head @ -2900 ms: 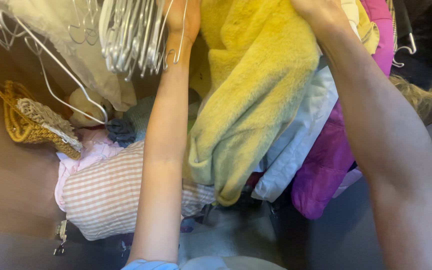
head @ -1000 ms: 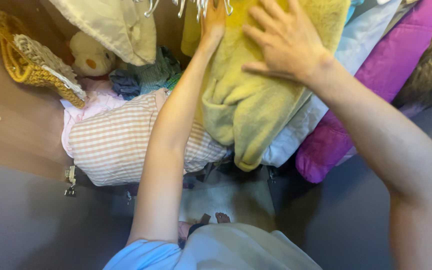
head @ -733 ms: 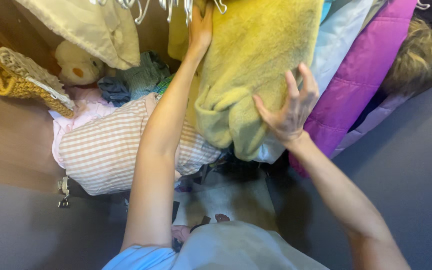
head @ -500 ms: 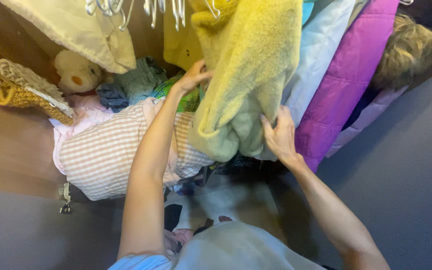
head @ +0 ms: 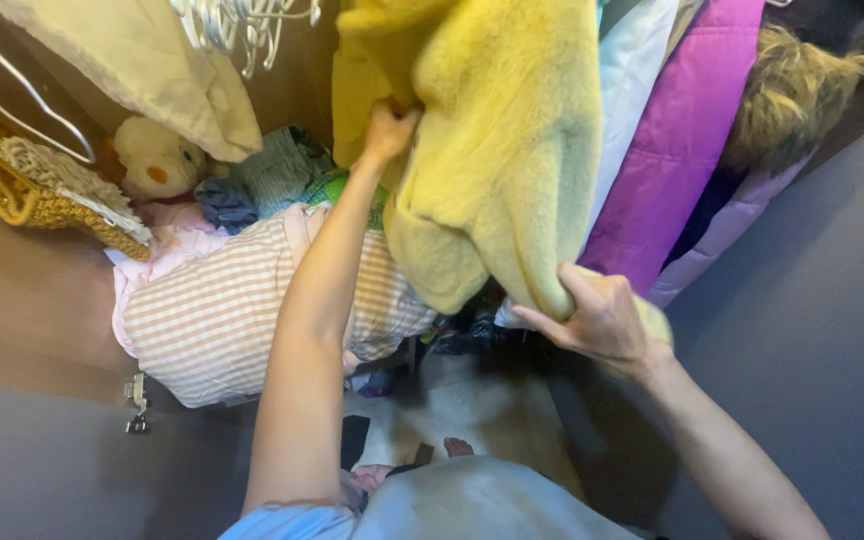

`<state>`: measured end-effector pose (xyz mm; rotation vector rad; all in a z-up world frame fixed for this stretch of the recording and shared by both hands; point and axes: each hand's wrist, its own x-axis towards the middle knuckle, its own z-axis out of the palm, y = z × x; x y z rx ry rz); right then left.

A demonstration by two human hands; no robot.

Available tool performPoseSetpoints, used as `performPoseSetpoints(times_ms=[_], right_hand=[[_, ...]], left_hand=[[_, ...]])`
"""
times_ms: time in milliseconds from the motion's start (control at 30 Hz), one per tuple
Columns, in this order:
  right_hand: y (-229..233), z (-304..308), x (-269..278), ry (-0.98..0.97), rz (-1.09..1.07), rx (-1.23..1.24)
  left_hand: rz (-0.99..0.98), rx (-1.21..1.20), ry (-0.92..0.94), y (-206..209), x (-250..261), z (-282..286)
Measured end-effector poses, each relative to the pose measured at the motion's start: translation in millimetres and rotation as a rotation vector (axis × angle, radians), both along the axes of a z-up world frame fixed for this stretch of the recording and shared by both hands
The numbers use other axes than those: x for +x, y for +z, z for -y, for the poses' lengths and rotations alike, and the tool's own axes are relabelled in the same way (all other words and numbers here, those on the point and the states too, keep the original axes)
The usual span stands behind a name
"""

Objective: The person hangs several garments in a closet. They place a light blue puffer jacket, a yellow towel, a brown jacket, and a white dress on hangers and hang them on the closet rod.

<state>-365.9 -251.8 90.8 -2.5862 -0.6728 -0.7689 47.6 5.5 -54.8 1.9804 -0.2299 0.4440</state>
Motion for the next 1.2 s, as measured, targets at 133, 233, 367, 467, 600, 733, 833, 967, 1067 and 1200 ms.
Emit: performPoseSetpoints(times_ms=[133, 233, 367, 467, 600, 733, 833, 967, 1067, 1200], right_hand=[[34.0, -20.9, 8.6, 0.0, -0.126, 0.446], [85.9, -36.8, 26.4, 0.005, 0.243, 0.309], [140.0, -49.7, 61.4, -0.08, 0.478, 0.03], [147.7, -56.4, 91.1, -0.178, 0.284, 0.078], [156.5, -59.1, 108.9, -0.259, 0.334, 0.111], [188.8, -63.3, 136.5, -0.257, 0.543, 0.065], [206.3, -59.4, 152.2, -0.236, 0.576, 0.102], [214.0, -47.8, 182.2, -0.28, 0.679, -0.208], [215.7, -48.6, 204.2, -0.181, 0.419, -0.189], [211.3, -61.8, 218.4, -0.111, 0.375, -0.088]], left_hand=[[0.107, 0.057, 0.171, 16.5, -35.8, 27.7], [0.039, -0.236, 0.154, 44.2, -38.3, 38.7], [0.129, -0.664, -0.039, 81.9, -50.5, 46.0], [0.256, -0.627, -0.029, 97.4, -32.7, 47.4], [0.279, -0.628, -0.011, 89.3, 29.3, 47.7], [0.354, -0.415, 0.185, 91.1, 81.5, 56.9], [0.43, -0.479, 0.08, 91.9, 108.4, 64.8], [0.592, -0.615, -0.052, 112.1, 145.9, 83.0], [0.505, -0.614, -0.115, 123.3, 165.2, 89.6], [0.392, -0.475, -0.172, 114.5, 162.4, 92.4]])
